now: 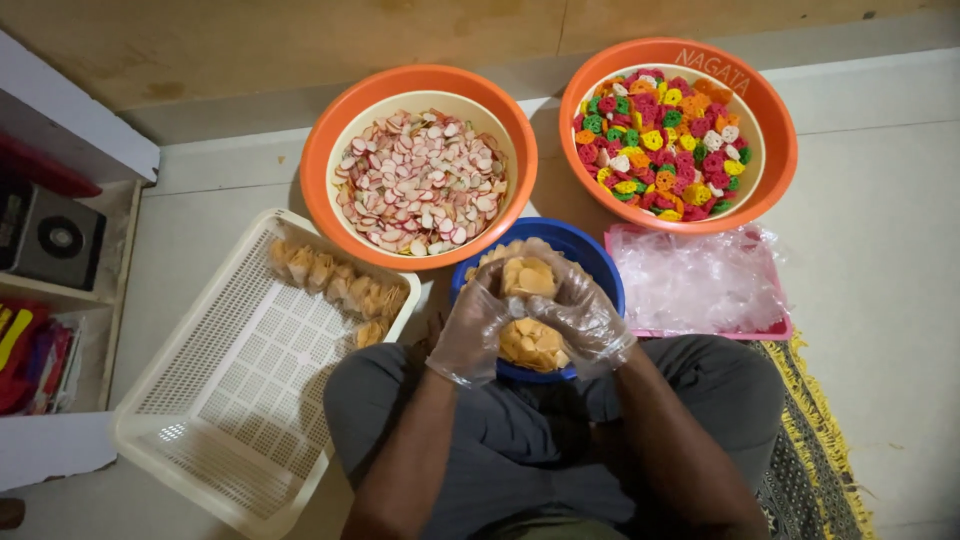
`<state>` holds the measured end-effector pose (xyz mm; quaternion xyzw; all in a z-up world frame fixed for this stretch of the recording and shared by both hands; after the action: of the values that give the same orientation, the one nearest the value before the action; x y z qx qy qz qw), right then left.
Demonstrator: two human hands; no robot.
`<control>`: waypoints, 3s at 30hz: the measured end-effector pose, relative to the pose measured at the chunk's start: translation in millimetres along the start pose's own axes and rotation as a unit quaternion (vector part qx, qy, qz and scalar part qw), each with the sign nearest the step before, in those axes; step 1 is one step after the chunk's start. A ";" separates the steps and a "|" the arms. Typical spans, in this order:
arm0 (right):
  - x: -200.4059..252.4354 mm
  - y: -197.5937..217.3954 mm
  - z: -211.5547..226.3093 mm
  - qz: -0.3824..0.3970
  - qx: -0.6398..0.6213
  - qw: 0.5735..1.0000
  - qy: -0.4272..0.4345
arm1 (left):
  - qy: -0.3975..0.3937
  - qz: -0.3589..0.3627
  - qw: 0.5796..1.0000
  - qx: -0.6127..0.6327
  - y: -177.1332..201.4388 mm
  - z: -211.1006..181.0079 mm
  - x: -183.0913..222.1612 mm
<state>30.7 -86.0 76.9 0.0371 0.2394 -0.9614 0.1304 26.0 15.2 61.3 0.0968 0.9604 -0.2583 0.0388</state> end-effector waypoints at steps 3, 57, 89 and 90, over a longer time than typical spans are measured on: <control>-6.3 -1.7 11.6 0.019 0.004 1.000 0.000 | 0.014 -0.009 0.999 0.044 -9.2 -19.2 4.9; -87.0 -166.7 -147.2 0.276 0.373 0.884 0.055 | 0.008 -0.259 0.867 -0.426 208.8 -124.6 102.1; -124.0 -98.1 -360.9 0.232 0.619 0.707 -0.251 | 0.266 -0.301 0.823 -0.402 347.4 43.6 108.4; -122.7 -104.0 -353.0 0.232 0.619 0.707 -0.251 | 0.266 -0.301 0.822 -0.403 348.3 47.7 107.5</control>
<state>124.1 197.1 -171.4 -0.0788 -0.4672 -0.8071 0.3524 -6.2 304.3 -163.5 -0.1561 0.9334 0.1886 -0.2622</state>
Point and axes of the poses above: each hand's wrist, its own x-axis away from the middle knuckle, its own y-axis out of the back of the hand, z = x × y, the point moved 8 cm from there along -x, towards the middle knuckle
